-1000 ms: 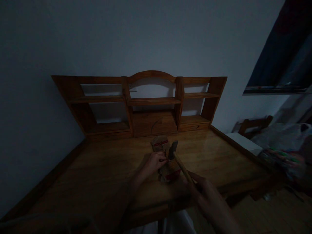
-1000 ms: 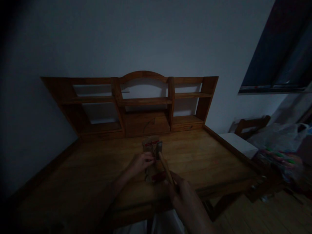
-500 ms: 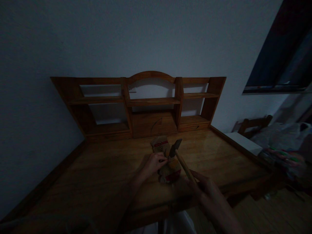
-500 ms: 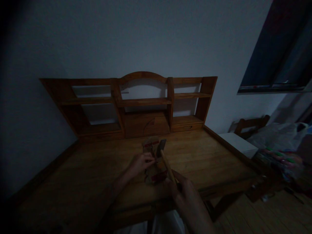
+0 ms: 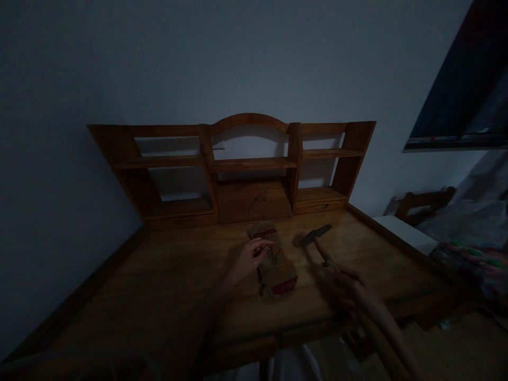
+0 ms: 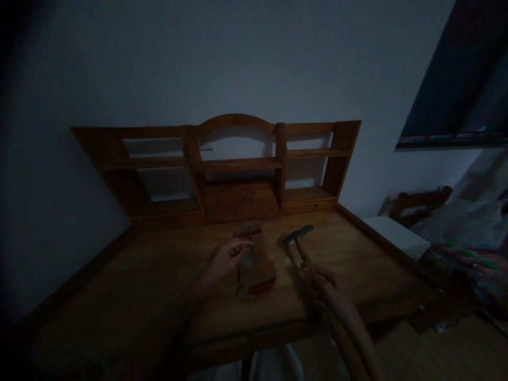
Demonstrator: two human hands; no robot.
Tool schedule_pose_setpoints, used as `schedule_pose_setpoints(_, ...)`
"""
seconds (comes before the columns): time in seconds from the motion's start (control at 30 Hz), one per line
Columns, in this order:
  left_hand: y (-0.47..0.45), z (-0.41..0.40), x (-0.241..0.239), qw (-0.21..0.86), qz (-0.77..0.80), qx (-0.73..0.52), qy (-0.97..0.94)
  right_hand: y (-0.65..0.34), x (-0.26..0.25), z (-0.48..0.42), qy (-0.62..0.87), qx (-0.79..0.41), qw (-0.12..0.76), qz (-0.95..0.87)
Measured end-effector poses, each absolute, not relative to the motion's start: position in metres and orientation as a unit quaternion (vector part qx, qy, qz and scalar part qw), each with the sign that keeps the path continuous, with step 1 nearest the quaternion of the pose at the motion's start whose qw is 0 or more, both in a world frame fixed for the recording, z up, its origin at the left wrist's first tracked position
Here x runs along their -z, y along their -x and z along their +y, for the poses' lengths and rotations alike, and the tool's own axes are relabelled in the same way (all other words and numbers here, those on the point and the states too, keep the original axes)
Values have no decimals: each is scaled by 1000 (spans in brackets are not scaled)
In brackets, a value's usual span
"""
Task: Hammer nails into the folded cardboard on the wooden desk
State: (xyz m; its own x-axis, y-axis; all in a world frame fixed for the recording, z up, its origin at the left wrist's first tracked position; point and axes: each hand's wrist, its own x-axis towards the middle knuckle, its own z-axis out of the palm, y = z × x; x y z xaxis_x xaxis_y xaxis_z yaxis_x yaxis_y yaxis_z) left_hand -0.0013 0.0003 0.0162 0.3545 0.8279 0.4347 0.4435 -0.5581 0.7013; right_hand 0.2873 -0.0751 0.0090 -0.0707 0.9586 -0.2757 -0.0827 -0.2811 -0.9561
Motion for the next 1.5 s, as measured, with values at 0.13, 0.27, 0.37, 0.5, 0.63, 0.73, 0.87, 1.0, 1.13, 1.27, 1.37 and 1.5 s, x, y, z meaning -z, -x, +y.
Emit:
schedule_pose_setpoints(0.13, -5, -3, -19, 195, 388, -349, -830, -292, 6, -65, 531, -607, 447, -386)
schedule_pose_setpoints(0.27, -5, -3, -14, 156, 390, -287, -861, -295, 11, -65, 520, -622, 456, -366)
schedule_pose_setpoints(0.37, -3, -2, -11, 121, 403, -260, -869, -295, 12, -66, 515, -622, 461, -368)
schedule_pose_setpoints(0.5, 0, -3, -10, 72, 430, -247, -865, -293, 12, -66, 522, -606, 456, -391)
schedule_pose_setpoints(0.63, 5, -5, -14, 35, 439, -245, -864, -292, 11, -67, 516, -612, 448, -398)
schedule_pose_setpoints(0.73, 8, -6, -17, 22, 432, -226, -873, -292, 11, -67, 514, -614, 443, -404)
schedule_pose_setpoints(0.87, 8, -7, -19, 8, 432, -210, -877, -292, 12, -67, 521, -606, 448, -401)
schedule_pose_setpoints(1.0, 8, -7, -18, -2, 428, -204, -881, -292, 12, -67, 528, -601, 450, -398)
schedule_pose_setpoints(1.13, 9, -7, -17, -12, 420, -198, -886, -291, 12, -67, 521, -599, 451, -408)
schedule_pose_setpoints(1.27, 8, -7, -16, -18, 417, -186, -889, -289, 10, -67, 523, -600, 447, -409)
schedule_pose_setpoints(1.37, 7, -8, -16, -22, 421, -185, -888, -288, 9, -67, 529, -593, 445, -413)
schedule_pose_setpoints(1.5, 9, -8, -19, -15, 429, -194, -882, -288, 9, -68, 528, -579, 446, -433)
